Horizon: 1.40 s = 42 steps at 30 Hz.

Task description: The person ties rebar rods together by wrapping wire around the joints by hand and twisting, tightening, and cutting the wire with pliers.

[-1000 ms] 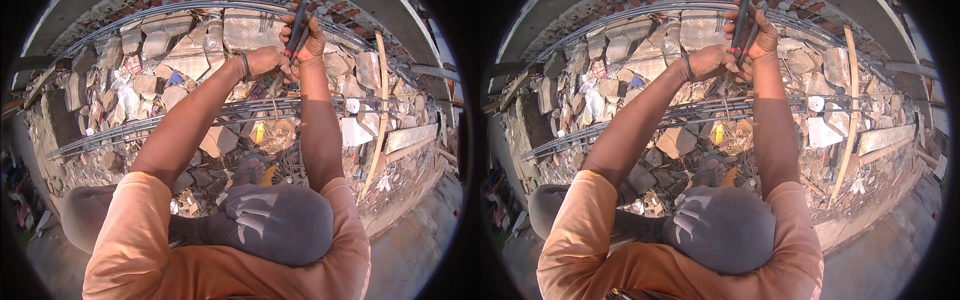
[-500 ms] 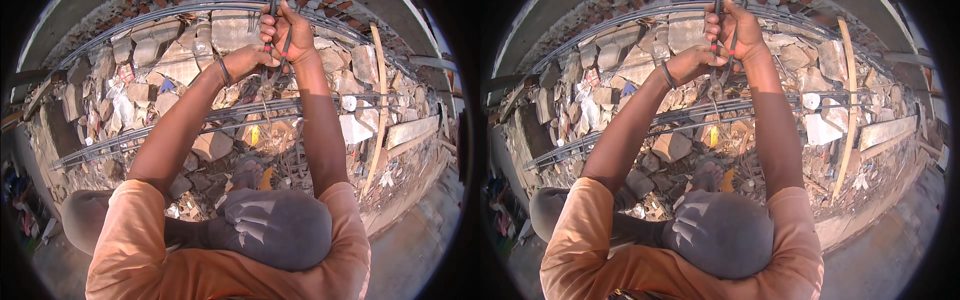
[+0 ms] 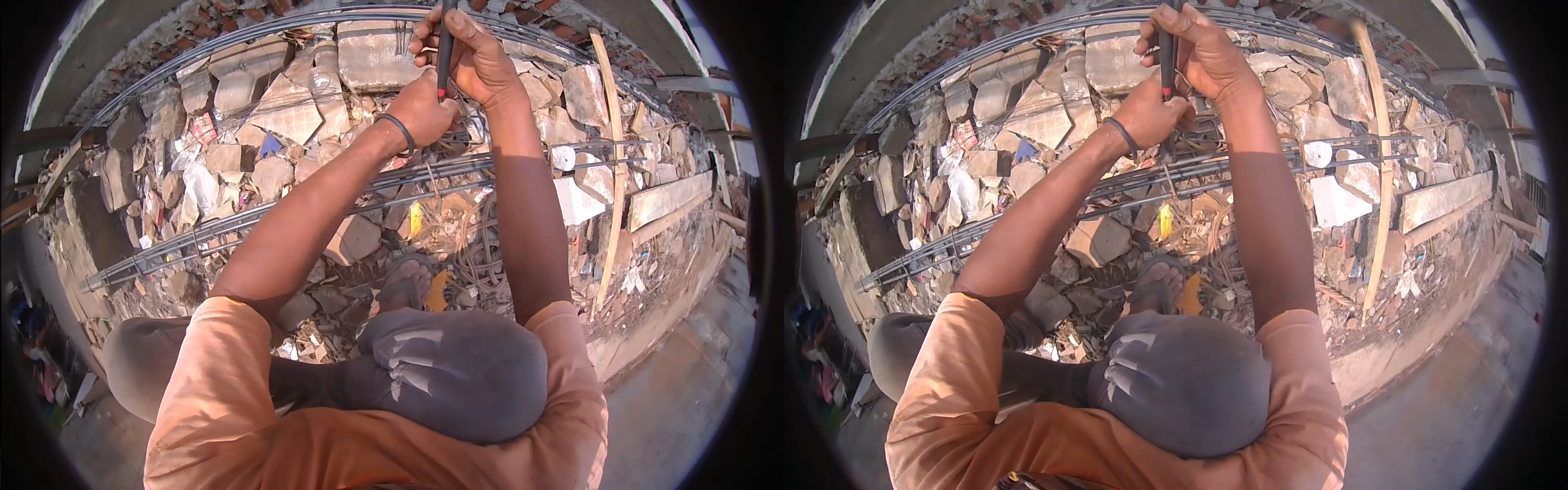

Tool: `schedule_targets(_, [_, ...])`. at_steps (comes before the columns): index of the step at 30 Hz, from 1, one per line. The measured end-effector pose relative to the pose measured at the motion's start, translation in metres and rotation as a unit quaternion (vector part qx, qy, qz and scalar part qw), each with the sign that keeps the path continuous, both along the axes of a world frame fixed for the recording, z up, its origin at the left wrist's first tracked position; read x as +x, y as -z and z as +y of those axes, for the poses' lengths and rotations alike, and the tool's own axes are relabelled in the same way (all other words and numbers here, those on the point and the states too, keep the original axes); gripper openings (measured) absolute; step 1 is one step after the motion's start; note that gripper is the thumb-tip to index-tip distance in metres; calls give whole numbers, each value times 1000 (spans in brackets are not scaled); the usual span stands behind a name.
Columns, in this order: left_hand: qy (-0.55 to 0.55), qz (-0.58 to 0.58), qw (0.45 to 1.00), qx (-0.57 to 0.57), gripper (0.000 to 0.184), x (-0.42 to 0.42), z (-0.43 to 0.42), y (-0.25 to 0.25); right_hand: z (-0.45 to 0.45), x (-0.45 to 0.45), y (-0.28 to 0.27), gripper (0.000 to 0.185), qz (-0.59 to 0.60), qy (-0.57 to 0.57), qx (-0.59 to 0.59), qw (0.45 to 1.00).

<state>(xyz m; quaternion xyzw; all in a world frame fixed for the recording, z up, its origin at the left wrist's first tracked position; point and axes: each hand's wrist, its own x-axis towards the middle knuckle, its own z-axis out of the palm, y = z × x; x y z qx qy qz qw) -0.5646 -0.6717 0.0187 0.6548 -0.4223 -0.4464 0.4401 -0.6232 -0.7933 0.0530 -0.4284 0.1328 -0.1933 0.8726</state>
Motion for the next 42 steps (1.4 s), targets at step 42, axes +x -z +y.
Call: schedule_targets(42, [-61, -6, 997, -52, 39, 6, 7, -45, -9, 9, -36, 36, -19, -87, 88, 992])
